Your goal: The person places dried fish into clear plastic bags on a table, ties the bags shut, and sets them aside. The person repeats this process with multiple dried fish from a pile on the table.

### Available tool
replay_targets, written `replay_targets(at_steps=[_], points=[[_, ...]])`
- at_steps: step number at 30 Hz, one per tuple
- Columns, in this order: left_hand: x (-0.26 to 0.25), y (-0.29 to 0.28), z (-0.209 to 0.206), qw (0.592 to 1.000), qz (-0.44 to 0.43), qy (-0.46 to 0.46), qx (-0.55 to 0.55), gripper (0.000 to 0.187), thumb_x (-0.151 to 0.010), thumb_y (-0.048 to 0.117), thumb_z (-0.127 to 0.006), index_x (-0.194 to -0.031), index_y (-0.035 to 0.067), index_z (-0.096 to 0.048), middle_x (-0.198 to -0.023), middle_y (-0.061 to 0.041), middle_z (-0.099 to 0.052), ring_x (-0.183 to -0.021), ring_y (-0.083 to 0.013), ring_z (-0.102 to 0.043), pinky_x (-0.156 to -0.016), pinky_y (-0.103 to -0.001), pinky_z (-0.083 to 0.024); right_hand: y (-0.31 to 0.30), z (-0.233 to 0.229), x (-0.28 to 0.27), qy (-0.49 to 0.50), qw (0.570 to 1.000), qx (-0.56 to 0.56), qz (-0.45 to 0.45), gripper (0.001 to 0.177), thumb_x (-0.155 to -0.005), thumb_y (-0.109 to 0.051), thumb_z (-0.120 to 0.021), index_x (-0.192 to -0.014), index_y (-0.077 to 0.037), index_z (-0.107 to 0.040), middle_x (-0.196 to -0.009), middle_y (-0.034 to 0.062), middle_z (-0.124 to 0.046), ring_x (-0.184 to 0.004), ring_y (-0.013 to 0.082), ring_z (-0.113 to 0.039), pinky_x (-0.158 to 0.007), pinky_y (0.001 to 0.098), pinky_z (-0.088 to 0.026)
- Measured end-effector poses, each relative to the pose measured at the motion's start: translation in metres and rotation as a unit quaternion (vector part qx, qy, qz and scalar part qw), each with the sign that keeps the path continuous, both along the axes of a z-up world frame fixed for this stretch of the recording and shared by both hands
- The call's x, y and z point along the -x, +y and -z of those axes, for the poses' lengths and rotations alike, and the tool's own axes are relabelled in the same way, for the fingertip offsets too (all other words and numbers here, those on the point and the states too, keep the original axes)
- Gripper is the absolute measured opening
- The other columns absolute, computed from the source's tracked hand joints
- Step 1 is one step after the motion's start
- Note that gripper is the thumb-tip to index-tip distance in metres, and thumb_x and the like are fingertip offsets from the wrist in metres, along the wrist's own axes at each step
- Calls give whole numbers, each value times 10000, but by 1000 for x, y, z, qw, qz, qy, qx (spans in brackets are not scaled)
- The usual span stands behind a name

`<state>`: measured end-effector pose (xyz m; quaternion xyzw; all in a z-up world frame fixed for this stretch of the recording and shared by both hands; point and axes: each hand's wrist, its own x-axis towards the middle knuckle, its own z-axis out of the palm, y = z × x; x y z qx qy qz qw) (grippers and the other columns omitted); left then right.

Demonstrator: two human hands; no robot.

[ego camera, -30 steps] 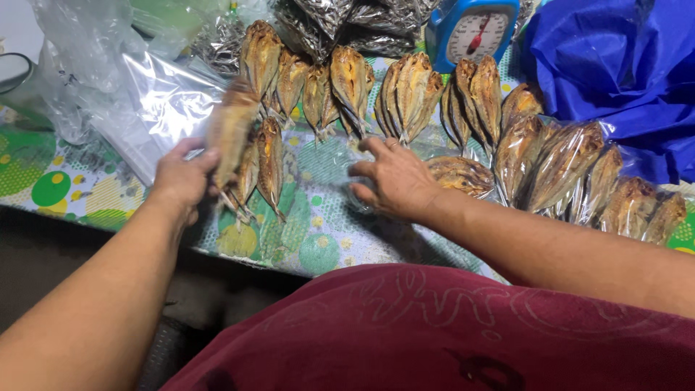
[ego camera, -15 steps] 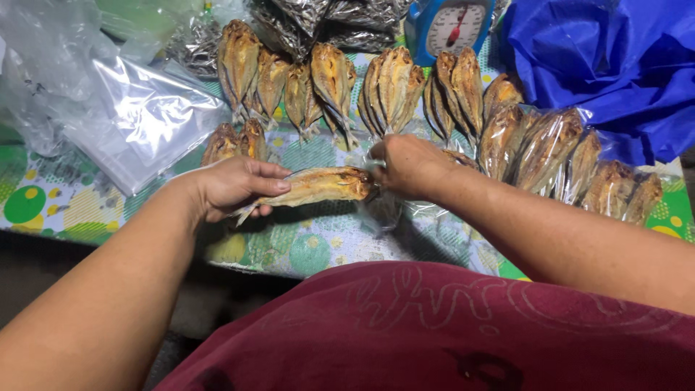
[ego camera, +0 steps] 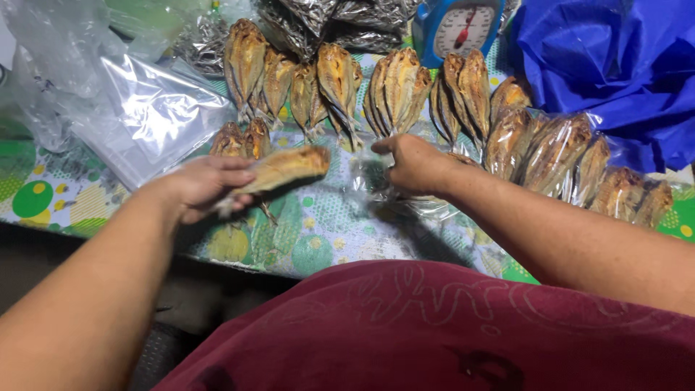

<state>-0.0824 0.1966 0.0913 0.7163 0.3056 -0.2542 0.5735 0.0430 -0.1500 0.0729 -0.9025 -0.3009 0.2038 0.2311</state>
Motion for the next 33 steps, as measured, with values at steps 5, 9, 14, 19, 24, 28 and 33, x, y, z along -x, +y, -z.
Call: replay_targets(at_steps=[5, 9, 14, 19, 24, 28, 33], points=[[-9, -5, 21, 972, -55, -172, -153, 394, -939, 282, -709, -1215, 7, -766, -1112, -210, -783, -857, -296, -718, -761, -445, -586, 10, -24, -1, 3, 999, -46, -12, 558, -828, -57, -667, -1381, -33, -601, -1348, 231, -648, -1243, 298, -647, -1086, 347, -478], [-3, 4, 3, 866, 12, 47, -498, 757, -792, 595, -869, -1283, 56, -670, -1286, -215, -665, -1190, -389, -626, -962, -522, -498, 11, -48, 5, 86, 994, 18, 63, 622, -828, -54, -624, -1444, -122, -581, -1184, 254, -751, -1092, 328, -751, -992, 387, -552], [5, -8, 8, 865, 45, 85, -492, 775, -713, 574, -924, -1249, 59, -703, -1305, -201, -675, -1232, -378, -628, -1009, -494, -506, 8, -44, -3, 30, 999, -14, 3, 629, -806, -47, -668, -1427, -103, -582, -1267, 244, -674, -1181, 323, -660, -1032, 377, -483], [2, 7, 15, 886, -47, -40, -460, 560, -821, 393, -864, -1263, 84, -711, -1244, -204, -711, -1140, -348, -677, -995, -456, -513, 5, -43, -7, 125, 989, -46, 64, 636, -814, -14, -642, -1438, -116, -581, -1170, 201, -725, -965, 265, -718, -869, 363, -568], [-8, 11, -11, 982, -117, -67, -133, 429, -988, 294, -683, -1386, 136, -653, -1088, -163, -743, -804, -238, -696, -735, -517, -544, 5, -52, -5, 210, 971, -74, 91, 666, -837, 31, -607, -1485, -101, -531, -915, 217, -746, -698, 200, -690, -670, 337, -595], [-18, -15, -42, 998, 5, -49, 36, 414, -963, 231, -623, -1362, 129, -659, -969, -105, -713, -662, -157, -668, -564, -303, -557, 12, -63, 1, 235, 965, -80, 83, 694, -846, 45, -588, -1515, -88, -459, -902, 191, -746, -673, 198, -711, -644, 330, -617], [-51, -78, -42, 990, 132, -15, 38, 360, -940, 208, -641, -1281, 109, -701, -925, -93, -741, -586, -142, -627, -491, -282, -532, 22, -75, 18, 202, 976, -69, 36, 737, -803, 22, -670, -1502, -86, -464, -969, 149, -769, -680, 178, -722, -640, 312, -617]])
